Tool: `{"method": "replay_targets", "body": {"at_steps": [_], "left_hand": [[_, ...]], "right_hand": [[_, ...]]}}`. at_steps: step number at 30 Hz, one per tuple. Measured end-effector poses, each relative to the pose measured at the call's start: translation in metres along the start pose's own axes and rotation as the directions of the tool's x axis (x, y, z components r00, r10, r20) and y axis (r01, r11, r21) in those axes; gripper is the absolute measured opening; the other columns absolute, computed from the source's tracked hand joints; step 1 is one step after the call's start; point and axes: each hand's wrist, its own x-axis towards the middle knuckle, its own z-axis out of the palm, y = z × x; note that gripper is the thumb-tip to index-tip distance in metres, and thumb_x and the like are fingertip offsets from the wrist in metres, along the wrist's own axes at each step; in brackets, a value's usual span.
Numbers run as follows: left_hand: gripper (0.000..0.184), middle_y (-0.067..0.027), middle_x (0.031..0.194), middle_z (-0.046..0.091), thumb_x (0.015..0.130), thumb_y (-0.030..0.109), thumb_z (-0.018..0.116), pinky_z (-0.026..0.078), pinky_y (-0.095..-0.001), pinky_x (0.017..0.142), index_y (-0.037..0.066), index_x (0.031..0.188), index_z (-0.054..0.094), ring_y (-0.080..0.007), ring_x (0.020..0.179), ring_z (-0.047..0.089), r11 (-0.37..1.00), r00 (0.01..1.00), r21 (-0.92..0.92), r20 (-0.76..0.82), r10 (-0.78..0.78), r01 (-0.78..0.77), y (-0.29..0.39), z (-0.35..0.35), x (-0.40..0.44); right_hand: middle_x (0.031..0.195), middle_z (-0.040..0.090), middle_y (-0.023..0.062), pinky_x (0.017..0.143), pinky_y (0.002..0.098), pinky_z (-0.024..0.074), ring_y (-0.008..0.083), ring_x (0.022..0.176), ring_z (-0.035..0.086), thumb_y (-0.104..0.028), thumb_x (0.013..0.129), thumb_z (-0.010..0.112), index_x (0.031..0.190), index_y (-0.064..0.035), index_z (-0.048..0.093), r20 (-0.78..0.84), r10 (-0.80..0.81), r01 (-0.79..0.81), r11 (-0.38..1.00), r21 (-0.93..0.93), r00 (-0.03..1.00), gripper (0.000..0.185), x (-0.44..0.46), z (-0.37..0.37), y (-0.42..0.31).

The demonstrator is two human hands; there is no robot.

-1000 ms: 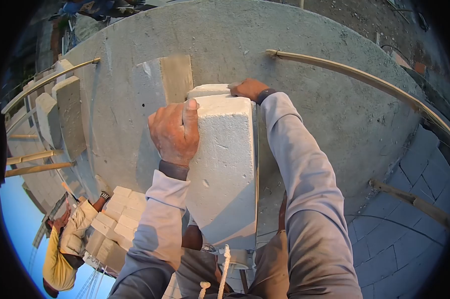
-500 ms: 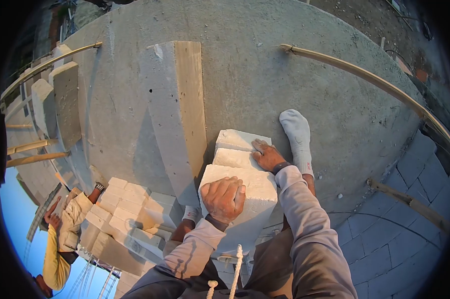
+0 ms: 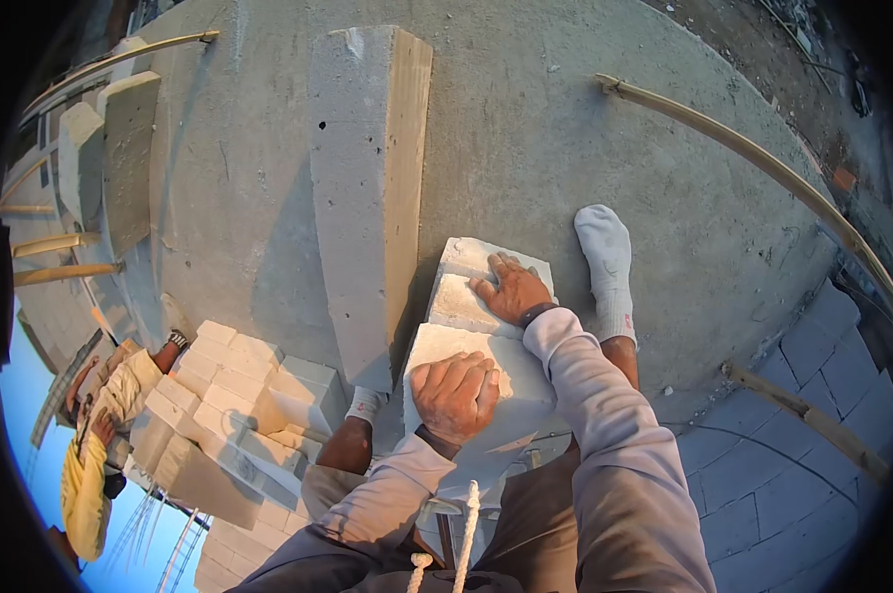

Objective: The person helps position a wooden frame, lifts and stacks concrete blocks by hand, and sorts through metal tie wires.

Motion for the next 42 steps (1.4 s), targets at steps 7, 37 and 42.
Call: {"method": "replay_targets", "body": {"at_steps": [7, 37, 42], "left_hand": [[0.016, 0.0000, 0.086, 0.060, 0.073, 0.023, 0.058, 0.032, -0.0314, 0.074, 0.010, 0.082, 0.060, -0.0136, 0.083, 0.055, 0.999, 0.985, 0.035, 0.169, -0.038, 0.033, -0.003, 0.007, -0.061], [0.055, -0.0147, 0.103, 0.054, 0.079, 0.051, 0.044, 0.039, -0.0444, 0.078, 0.007, 0.112, 0.046, -0.0279, 0.095, 0.051, -0.373, -0.272, -0.543, 0.261, -0.926, 0.752, -0.217, -0.150, -0.228], [0.091, -0.0168, 0.118, 0.045, 0.064, 0.071, 0.046, 0.036, -0.0472, 0.082, 0.005, 0.127, 0.035, -0.0320, 0.105, 0.042, -0.730, -0.525, -0.595, 0.526, -0.670, 0.335, -0.171, -0.088, -0.175]], "right_hand": [[0.131, 0.032, 0.0161, 0.101, 0.0427, 0.0214, 0.0301, 0.123, 0.029, -0.051, 0.082, 0.035, 0.125, -0.0046, 0.035, -0.018, 0.061, -0.060, 0.998, 0.015, 0.998, 0.063, -0.036, 0.059, 0.014], [0.113, 0.048, 0.0263, 0.092, 0.0369, 0.0338, 0.0360, 0.109, 0.045, -0.062, 0.070, 0.045, 0.110, 0.0054, 0.051, -0.219, 0.211, -0.286, 0.866, -0.410, 0.953, 0.078, 0.191, -0.233, -0.308], [0.117, 0.049, 0.0176, 0.092, 0.0326, 0.0317, 0.0269, 0.107, 0.048, -0.054, 0.078, 0.042, 0.114, -0.0017, 0.050, 0.205, 0.406, -0.241, 0.803, -0.544, 0.890, 0.064, 0.280, -0.239, -0.263]]}}
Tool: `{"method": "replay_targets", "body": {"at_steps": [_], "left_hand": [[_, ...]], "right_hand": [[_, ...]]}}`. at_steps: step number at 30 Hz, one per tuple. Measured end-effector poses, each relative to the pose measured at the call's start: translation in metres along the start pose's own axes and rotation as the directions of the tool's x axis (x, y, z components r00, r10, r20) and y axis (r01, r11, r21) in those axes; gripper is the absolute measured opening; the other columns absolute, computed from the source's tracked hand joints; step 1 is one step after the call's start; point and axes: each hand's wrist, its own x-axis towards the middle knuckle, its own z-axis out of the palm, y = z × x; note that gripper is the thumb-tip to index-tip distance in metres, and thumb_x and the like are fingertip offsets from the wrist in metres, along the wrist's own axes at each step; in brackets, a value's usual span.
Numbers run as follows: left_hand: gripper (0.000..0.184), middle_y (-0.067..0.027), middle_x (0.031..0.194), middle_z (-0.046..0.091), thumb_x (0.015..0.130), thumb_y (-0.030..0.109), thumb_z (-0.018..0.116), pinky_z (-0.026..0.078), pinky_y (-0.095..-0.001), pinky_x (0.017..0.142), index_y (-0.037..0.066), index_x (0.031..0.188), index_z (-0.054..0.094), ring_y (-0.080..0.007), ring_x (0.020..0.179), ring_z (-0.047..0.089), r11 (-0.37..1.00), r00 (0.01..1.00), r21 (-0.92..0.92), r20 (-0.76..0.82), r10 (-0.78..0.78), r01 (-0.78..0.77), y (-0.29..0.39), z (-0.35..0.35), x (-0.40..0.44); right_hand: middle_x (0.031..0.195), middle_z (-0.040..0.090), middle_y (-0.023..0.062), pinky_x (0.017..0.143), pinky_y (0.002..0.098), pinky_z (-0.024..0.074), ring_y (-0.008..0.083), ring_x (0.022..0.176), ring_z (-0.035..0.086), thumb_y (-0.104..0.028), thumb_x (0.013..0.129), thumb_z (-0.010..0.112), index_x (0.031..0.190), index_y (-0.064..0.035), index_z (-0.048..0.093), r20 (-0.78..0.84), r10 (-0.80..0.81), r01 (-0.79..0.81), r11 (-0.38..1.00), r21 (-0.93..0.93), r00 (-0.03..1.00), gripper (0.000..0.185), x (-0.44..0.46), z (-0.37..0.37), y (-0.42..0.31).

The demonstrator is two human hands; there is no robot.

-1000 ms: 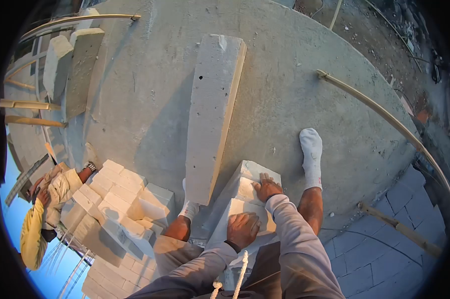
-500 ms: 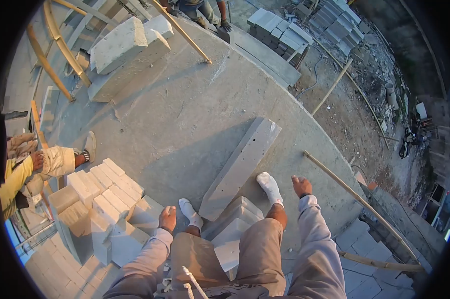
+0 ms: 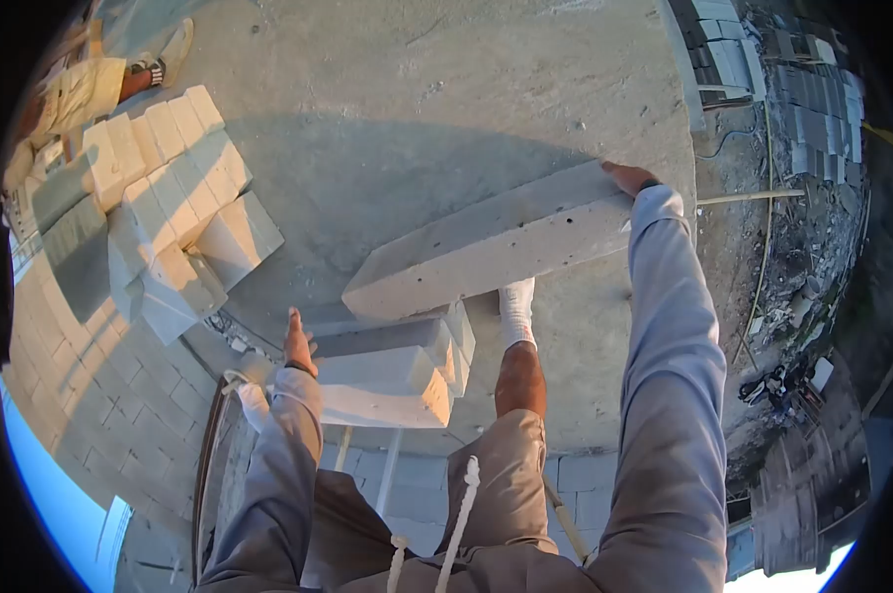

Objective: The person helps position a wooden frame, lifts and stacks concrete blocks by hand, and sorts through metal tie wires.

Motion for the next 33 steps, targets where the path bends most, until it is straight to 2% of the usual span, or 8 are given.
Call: {"method": "replay_targets", "body": {"at_steps": [7, 10, 13, 16, 18, 21, 28, 33], "left_hand": [[0.097, -0.0160, 0.129, 0.031, 0.062, 0.072, 0.048, 0.031, -0.0612, 0.082, 0.004, 0.128, 0.029, -0.0366, 0.112, 0.036, 0.912, 0.929, -0.213, 0.197, -0.312, 0.351, 0.011, 0.090, 0.009], [0.086, -0.0155, 0.124, 0.038, 0.065, 0.063, 0.054, 0.033, -0.0556, 0.084, 0.002, 0.123, 0.037, -0.0339, 0.109, 0.040, 0.961, 0.963, -0.136, 0.154, -0.220, 0.241, 0.010, 0.125, 0.018], [0.069, -0.0144, 0.115, 0.047, 0.068, 0.052, 0.057, 0.036, -0.0469, 0.085, 0.002, 0.115, 0.047, -0.0297, 0.104, 0.045, 0.844, 0.961, -0.480, 0.242, -0.134, 0.239, -0.024, 0.133, 0.056], [0.056, -0.0141, 0.110, 0.051, 0.068, 0.042, 0.058, 0.037, -0.0399, 0.085, 0.001, 0.106, 0.054, -0.0285, 0.101, 0.048, 0.907, 0.976, -0.366, 0.130, -0.172, 0.209, -0.012, 0.135, 0.072], [0.060, -0.0182, 0.113, 0.049, 0.067, 0.039, 0.059, 0.036, -0.0363, 0.087, -0.003, 0.109, 0.051, -0.0294, 0.103, 0.046, 0.943, 0.974, -0.243, 0.076, -0.213, 0.226, -0.023, 0.118, 0.074], [0.065, -0.0145, 0.115, 0.048, 0.065, 0.044, 0.059, 0.036, -0.0398, 0.085, -0.001, 0.111, 0.049, -0.0303, 0.103, 0.045, 0.978, 0.993, -0.180, 0.076, -0.091, 0.104, -0.020, 0.094, 0.066], [0.034, -0.0068, 0.091, 0.059, 0.068, 0.022, 0.063, 0.037, -0.0295, 0.079, 0.000, 0.093, 0.061, -0.0150, 0.090, 0.049, 0.677, 0.947, -0.717, 0.077, 0.312, -0.165, -0.032, -0.062, -0.023], [0.040, -0.0081, 0.082, 0.059, 0.066, 0.024, 0.066, 0.040, -0.0266, 0.073, -0.007, 0.091, 0.058, -0.0159, 0.077, 0.052, 0.497, 0.956, -0.840, -0.080, 0.283, -0.217, -0.134, -0.170, 0.000]], "right_hand": [[0.099, 0.058, 0.0112, 0.077, 0.0250, 0.0418, 0.0168, 0.085, 0.056, -0.044, 0.081, 0.049, 0.109, -0.0023, 0.053, 0.177, -0.087, 0.023, 0.943, 0.333, 0.980, 0.051, 0.030, -0.002, 0.004], [0.099, 0.056, 0.0064, 0.077, 0.0242, 0.0410, 0.0135, 0.084, 0.054, -0.040, 0.080, 0.052, 0.110, -0.0039, 0.052, 0.177, -0.284, 0.211, 0.915, 0.343, 0.943, 0.046, 0.047, -0.005, 0.026], [0.094, 0.056, 0.0056, 0.077, 0.0247, 0.0410, 0.0131, 0.082, 0.054, -0.037, 0.080, 0.053, 0.107, -0.0039, 0.053, 0.185, -0.243, 0.171, 0.927, 0.334, 0.952, 0.042, 0.053, -0.010, 0.033], [0.091, 0.057, 0.0061, 0.074, 0.0270, 0.0430, 0.0143, 0.080, 0.054, -0.036, 0.081, 0.053, 0.103, -0.0040, 0.054, 0.054, -0.218, 0.195, 0.942, 0.275, 0.975, 0.039, 0.029, -0.005, 0.036], [0.088, 0.057, 0.0055, 0.069, 0.0245, 0.0429, 0.0143, 0.075, 0.054, -0.034, 0.080, 0.052, 0.105, -0.0039, 0.053, 0.184, 0.021, -0.119, 0.831, 0.543, 0.983, 0.039, -0.067, 0.027, -0.002], [0.087, 0.058, 0.0090, 0.066, 0.0285, 0.0460, 0.0162, 0.074, 0.056, -0.033, 0.081, 0.050, 0.105, -0.0009, 0.051, -0.061, -0.148, 0.158, 0.850, 0.503, 0.987, 0.040, -0.097, 0.018, 0.057], [0.103, 0.054, 0.0148, 0.077, 0.0355, 0.0459, 0.0250, 0.089, 0.056, -0.038, 0.084, 0.045, 0.117, -0.0009, 0.042, -0.161, -0.295, 0.321, 0.645, 0.693, 0.942, 0.050, -0.361, 0.108, 0.072], [0.105, 0.054, 0.0144, 0.078, 0.0358, 0.0456, 0.0255, 0.089, 0.056, -0.039, 0.083, 0.045, 0.117, -0.0011, 0.042, -0.210, -0.413, 0.426, 0.549, 0.719, 0.886, 0.051, -0.444, 0.217, 0.080]]}}
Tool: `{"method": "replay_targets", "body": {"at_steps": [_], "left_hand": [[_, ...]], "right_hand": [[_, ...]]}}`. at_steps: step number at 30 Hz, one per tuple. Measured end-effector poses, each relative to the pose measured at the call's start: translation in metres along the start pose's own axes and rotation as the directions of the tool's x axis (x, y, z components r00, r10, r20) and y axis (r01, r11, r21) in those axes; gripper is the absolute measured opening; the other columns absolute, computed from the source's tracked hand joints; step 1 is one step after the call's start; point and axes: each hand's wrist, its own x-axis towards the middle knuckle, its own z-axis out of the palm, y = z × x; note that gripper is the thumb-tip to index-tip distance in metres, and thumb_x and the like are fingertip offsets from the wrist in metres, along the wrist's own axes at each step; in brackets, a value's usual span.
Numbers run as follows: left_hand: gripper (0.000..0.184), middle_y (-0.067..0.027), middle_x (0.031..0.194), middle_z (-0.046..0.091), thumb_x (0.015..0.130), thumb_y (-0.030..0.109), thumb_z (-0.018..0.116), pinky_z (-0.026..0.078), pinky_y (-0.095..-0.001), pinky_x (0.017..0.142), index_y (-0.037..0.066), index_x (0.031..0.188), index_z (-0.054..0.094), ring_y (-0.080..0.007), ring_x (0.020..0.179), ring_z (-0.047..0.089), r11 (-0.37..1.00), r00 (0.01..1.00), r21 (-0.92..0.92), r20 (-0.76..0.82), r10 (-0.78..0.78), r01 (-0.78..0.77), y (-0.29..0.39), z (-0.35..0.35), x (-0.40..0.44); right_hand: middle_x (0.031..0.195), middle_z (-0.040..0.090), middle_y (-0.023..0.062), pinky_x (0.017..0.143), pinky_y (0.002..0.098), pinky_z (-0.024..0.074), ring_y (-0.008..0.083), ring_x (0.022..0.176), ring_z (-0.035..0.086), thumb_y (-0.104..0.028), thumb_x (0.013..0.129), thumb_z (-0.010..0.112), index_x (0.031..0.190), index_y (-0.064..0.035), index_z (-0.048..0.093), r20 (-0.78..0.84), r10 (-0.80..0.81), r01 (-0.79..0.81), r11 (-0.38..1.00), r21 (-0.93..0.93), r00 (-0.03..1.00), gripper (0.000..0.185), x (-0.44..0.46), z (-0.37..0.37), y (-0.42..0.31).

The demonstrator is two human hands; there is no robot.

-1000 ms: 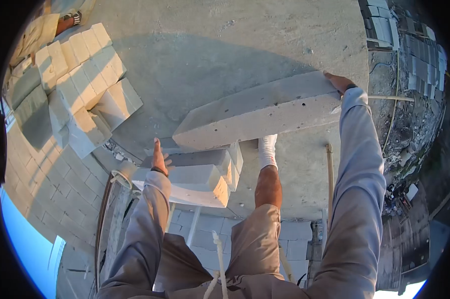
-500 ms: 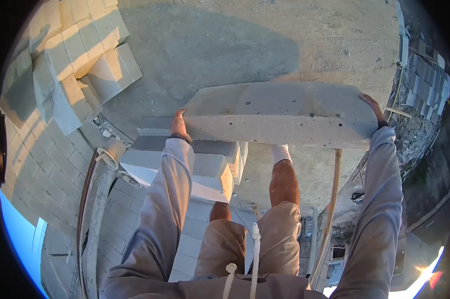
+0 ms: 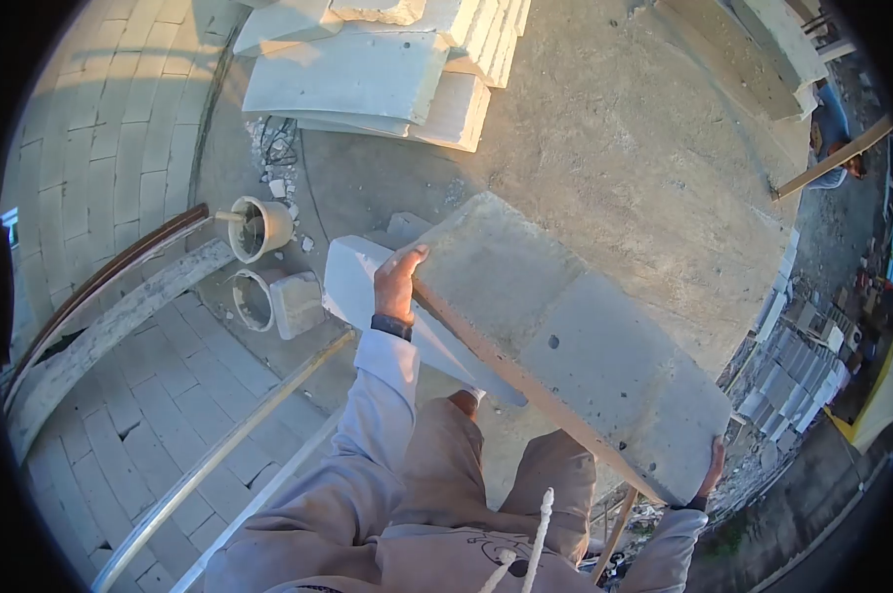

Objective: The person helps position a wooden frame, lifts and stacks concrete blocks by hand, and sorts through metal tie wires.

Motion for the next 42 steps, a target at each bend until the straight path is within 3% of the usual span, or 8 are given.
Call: {"method": "replay_targets", "body": {"at_steps": [3, 5, 12, 22, 30, 35, 37, 42], "left_hand": [[0.025, -0.0035, 0.080, 0.059, 0.067, 0.022, 0.062, 0.039, -0.0255, 0.070, 0.002, 0.082, 0.066, -0.0138, 0.073, 0.052, 0.925, 0.935, 0.134, 0.062, 0.350, -0.355, 0.015, -0.099, 0.019], [0.026, -0.0037, 0.079, 0.059, 0.066, 0.024, 0.063, 0.039, -0.0258, 0.071, 0.002, 0.080, 0.065, -0.0139, 0.073, 0.053, 0.999, 0.981, -0.030, -0.192, 0.022, -0.028, 0.004, -0.158, 0.053], [0.044, -0.0063, 0.093, 0.058, 0.072, 0.034, 0.063, 0.044, -0.0320, 0.072, 0.002, 0.101, 0.055, -0.0194, 0.083, 0.056, 0.950, 0.918, -0.312, -0.371, -0.138, 0.016, -0.009, -0.292, 0.102], [0.061, -0.0089, 0.119, 0.047, 0.077, 0.049, 0.051, 0.037, -0.0394, 0.089, 0.007, 0.120, 0.043, -0.0260, 0.105, 0.047, 0.805, 0.961, -0.586, -0.156, -0.227, 0.095, -0.140, -0.341, 0.136], [0.081, -0.0125, 0.125, 0.041, 0.073, 0.059, 0.050, 0.034, -0.0404, 0.090, 0.000, 0.125, 0.033, -0.0264, 0.109, 0.044, 0.866, 0.761, -0.379, -0.439, -0.478, 0.326, -0.155, -0.310, 0.113], [0.073, -0.0089, 0.123, 0.038, 0.071, 0.057, 0.055, 0.038, -0.0362, 0.066, 0.009, 0.122, 0.037, -0.0253, 0.094, 0.049, 0.868, 0.868, 0.082, -0.136, -0.477, 0.490, -0.292, -0.311, 0.092], [0.038, -0.0064, 0.073, 0.047, 0.073, 0.039, 0.062, 0.042, -0.0370, 0.053, 0.005, 0.083, 0.049, -0.0216, 0.069, 0.051, 0.502, 0.463, -0.311, 0.861, -0.209, 0.807, -0.311, -0.305, 0.067], [0.035, -0.0076, 0.070, 0.050, 0.075, 0.045, 0.056, 0.032, -0.0248, 0.044, 0.013, 0.084, 0.049, -0.0160, 0.056, 0.048, 0.882, 0.718, -0.099, 0.626, -0.304, 0.460, -0.203, -0.243, -0.029]], "right_hand": [[0.106, 0.053, 0.0148, 0.078, 0.0353, 0.0452, 0.0254, 0.089, 0.055, -0.038, 0.081, 0.047, 0.117, -0.0002, 0.042, 0.069, 0.022, -0.024, 0.999, 0.023, 0.997, 0.052, -0.026, 0.063, 0.052], [0.106, 0.053, 0.0150, 0.078, 0.0345, 0.0447, 0.0253, 0.090, 0.055, -0.038, 0.080, 0.050, 0.116, 0.0005, 0.042, 0.092, 0.045, -0.044, 0.999, -0.013, 0.995, 0.054, -0.016, 0.100, 0.094], [0.111, 0.050, 0.0138, 0.087, 0.0332, 0.0378, 0.0244, 0.099, 0.049, -0.038, 0.076, 0.055, 0.122, 0.0000, 0.038, 0.221, 0.104, -0.057, 0.977, -0.206, 0.970, 0.062, -0.005, 0.203, 0.200], [0.123, 0.039, 0.0105, 0.097, 0.0315, 0.0217, 0.0205, 0.116, 0.032, -0.033, 0.082, 0.049, 0.128, -0.0022, 0.029, 0.077, -0.098, 0.115, 0.955, -0.274, 0.992, 0.059, -0.025, 0.215, 0.278], [0.111, 0.048, 0.0276, 0.087, 0.0390, 0.0378, 0.0385, 0.104, 0.047, -0.043, 0.071, 0.057, 0.121, 0.0047, 0.034, -0.026, -0.160, 0.017, 0.263, -0.965, 0.987, 0.073, -0.015, 0.198, 0.273], [0.109, 0.052, 0.0227, 0.088, 0.0375, 0.0380, 0.0338, 0.104, 0.049, -0.048, 0.072, 0.052, 0.117, -0.0018, 0.045, 0.093, 0.086, 0.088, 0.058, -0.994, 0.992, 0.064, -0.064, 0.221, 0.242], [0.109, 0.053, 0.0216, 0.088, 0.0378, 0.0380, 0.0337, 0.103, 0.050, -0.048, 0.074, 0.050, 0.115, -0.0025, 0.047, 0.167, 0.114, 0.159, 0.073, -0.985, 0.979, 0.061, -0.084, 0.232, 0.231], [0.100, 0.058, 0.0161, 0.085, 0.0340, 0.0393, 0.0288, 0.096, 0.054, -0.049, 0.076, 0.050, 0.107, -0.0062, 0.055, 0.353, 0.099, 0.320, 0.252, -0.913, 0.930, 0.053, -0.108, 0.220, 0.182]]}}
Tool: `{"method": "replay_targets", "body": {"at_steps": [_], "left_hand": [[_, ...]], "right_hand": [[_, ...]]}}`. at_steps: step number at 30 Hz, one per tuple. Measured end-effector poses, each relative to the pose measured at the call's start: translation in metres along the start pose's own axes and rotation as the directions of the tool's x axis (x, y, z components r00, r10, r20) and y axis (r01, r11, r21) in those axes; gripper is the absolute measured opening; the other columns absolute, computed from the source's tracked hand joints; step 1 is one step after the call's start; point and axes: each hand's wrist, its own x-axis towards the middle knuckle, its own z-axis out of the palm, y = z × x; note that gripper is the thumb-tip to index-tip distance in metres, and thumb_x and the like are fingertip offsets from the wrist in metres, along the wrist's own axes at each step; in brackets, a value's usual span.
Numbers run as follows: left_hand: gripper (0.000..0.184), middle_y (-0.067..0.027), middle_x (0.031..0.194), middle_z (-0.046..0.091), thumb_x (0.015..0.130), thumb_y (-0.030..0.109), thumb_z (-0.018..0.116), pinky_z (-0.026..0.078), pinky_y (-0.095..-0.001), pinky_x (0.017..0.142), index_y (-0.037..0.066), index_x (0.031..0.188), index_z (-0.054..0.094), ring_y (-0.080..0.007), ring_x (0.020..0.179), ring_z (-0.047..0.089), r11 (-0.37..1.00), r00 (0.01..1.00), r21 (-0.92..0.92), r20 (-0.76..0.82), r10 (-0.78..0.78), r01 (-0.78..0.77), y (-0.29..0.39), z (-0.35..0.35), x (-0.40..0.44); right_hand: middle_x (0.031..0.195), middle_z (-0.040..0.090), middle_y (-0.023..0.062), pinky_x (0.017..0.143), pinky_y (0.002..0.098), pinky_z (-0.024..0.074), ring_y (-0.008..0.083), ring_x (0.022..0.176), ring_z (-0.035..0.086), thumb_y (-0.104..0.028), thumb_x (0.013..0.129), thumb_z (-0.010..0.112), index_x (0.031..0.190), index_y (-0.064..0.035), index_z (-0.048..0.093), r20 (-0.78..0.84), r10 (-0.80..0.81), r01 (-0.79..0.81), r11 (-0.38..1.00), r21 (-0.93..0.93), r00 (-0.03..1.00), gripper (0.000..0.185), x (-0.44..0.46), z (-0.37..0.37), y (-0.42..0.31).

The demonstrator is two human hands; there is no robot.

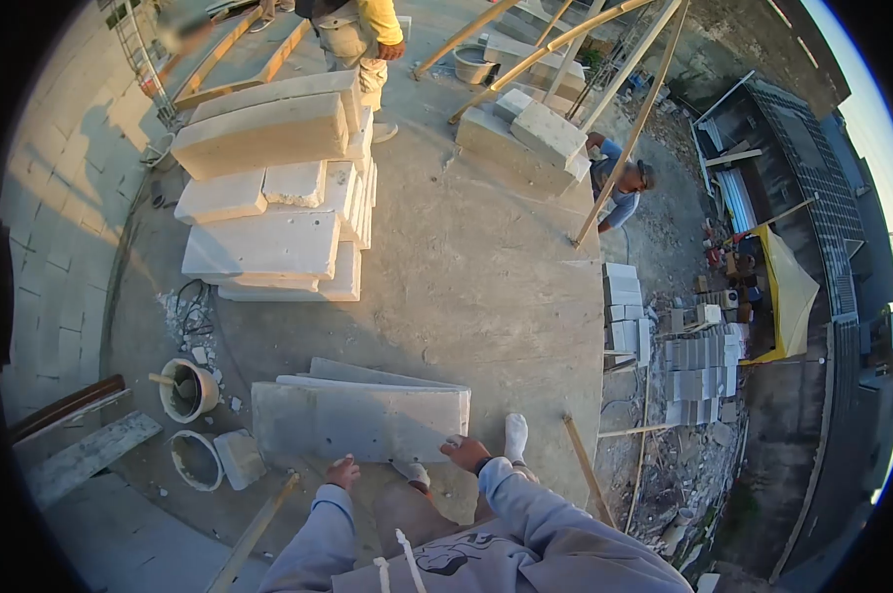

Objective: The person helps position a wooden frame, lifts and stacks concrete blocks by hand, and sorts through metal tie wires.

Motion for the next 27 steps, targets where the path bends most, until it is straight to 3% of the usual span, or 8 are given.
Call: {"method": "replay_targets", "body": {"at_steps": [6, 9, 11, 12, 14, 17, 20, 27], "left_hand": [[0.025, -0.0015, 0.062, 0.044, 0.077, 0.030, 0.057, 0.036, -0.0273, 0.044, 0.007, 0.075, 0.049, -0.0117, 0.052, 0.045, 0.940, 0.953, 0.337, -0.260, 0.153, -0.059, 0.069, 0.118, -0.030], [0.045, -0.0107, 0.089, 0.059, 0.077, 0.043, 0.053, 0.034, -0.0320, 0.044, 0.010, 0.107, 0.050, -0.0198, 0.065, 0.056, 0.893, 0.887, 0.449, -0.418, 0.196, 0.014, 0.056, 0.161, -0.012], [0.043, -0.0110, 0.091, 0.059, 0.077, 0.042, 0.053, 0.034, -0.0324, 0.043, 0.010, 0.106, 0.049, -0.0201, 0.065, 0.057, 0.905, 0.892, 0.411, -0.441, 0.096, 0.106, 0.042, 0.219, -0.008], [0.041, -0.0138, 0.087, 0.059, 0.076, 0.037, 0.056, 0.040, -0.0321, 0.048, 0.005, 0.099, 0.051, -0.0215, 0.064, 0.057, 0.882, 0.914, 0.451, -0.400, 0.065, 0.135, 0.037, 0.263, -0.010], [0.040, -0.0157, 0.082, 0.059, 0.074, 0.033, 0.059, 0.045, -0.0319, 0.053, 0.000, 0.095, 0.052, -0.0234, 0.064, 0.058, 0.797, 0.964, 0.581, -0.266, -0.005, 0.165, 0.020, 0.339, -0.009], [0.039, -0.0105, 0.079, 0.060, 0.075, 0.034, 0.059, 0.045, -0.0298, 0.056, 0.003, 0.097, 0.056, -0.0219, 0.067, 0.059, 0.774, 0.976, 0.599, -0.060, -0.211, 0.204, -0.013, 0.421, 0.034], [0.031, -0.0031, 0.071, 0.057, 0.076, 0.031, 0.059, 0.043, -0.0252, 0.056, 0.002, 0.084, 0.059, -0.0128, 0.061, 0.054, 0.452, 0.905, 0.830, 0.412, -0.102, -0.327, -0.001, 0.495, 0.062], [0.030, -0.0040, 0.072, 0.057, 0.079, 0.031, 0.057, 0.044, -0.0241, 0.057, 0.002, 0.088, 0.056, -0.0126, 0.064, 0.055, 0.657, 0.976, 0.724, 0.194, 0.102, -0.212, 0.088, 0.544, 0.125]], "right_hand": [[0.096, 0.059, 0.0163, 0.083, 0.0355, 0.0399, 0.0309, 0.092, 0.054, -0.044, 0.076, 0.050, 0.101, -0.0094, 0.059, -0.081, 0.045, -0.048, 0.999, -0.026, 0.996, 0.044, -0.036, -0.115, 0.102], [0.101, 0.057, 0.0182, 0.085, 0.0381, 0.0386, 0.0325, 0.097, 0.052, -0.041, 0.077, 0.048, 0.099, -0.0082, 0.059, -0.089, -0.124, 0.088, 0.940, -0.329, 0.988, 0.041, -0.056, -0.186, 0.207], [0.107, 0.055, 0.0164, 0.087, 0.0370, 0.0392, 0.0310, 0.098, 0.052, -0.045, 0.078, 0.044, 0.101, -0.0089, 0.058, -0.232, 0.301, -0.336, 0.933, -0.130, 0.925, 0.045, -0.107, -0.247, 0.230], [0.112, 0.052, 0.0179, 0.088, 0.0367, 0.0395, 0.0323, 0.103, 0.050, -0.046, 0.076, 0.046, 0.106, -0.0075, 0.057, -0.214, 0.248, -0.309, 0.895, -0.323, 0.945, 0.050, -0.077, -0.244, 0.339], [0.114, 0.049, 0.0229, 0.088, 0.0369, 0.0391, 0.0332, 0.106, 0.048, -0.046, 0.068, 0.055, 0.107, -0.0002, 0.055, -0.418, 0.577, -0.599, 0.795, 0.093, 0.702, 0.060, -0.149, -0.301, 0.322], [0.099, 0.056, 0.0242, 0.085, 0.0371, 0.0410, 0.0343, 0.098, 0.053, -0.043, 0.067, 0.051, 0.092, 0.0037, 0.060, -0.497, 0.661, -0.591, 0.741, 0.317, 0.562, 0.054, -0.172, -0.331, 0.394], [0.096, 0.056, 0.0249, 0.083, 0.0375, 0.0414, 0.0340, 0.097, 0.053, -0.041, 0.067, 0.051, 0.089, 0.0046, 0.060, -0.429, 0.741, -0.513, 0.669, 0.538, 0.517, 0.051, -0.152, -0.342, 0.429], [0.078, 0.062, 0.0105, 0.049, 0.0306, 0.0476, 0.0200, 0.064, 0.061, -0.033, 0.076, 0.055, 0.091, -0.0037, 0.058, -0.074, 0.561, -0.478, 0.759, 0.442, 0.824, 0.033, -0.025, -0.371, 0.336]]}}
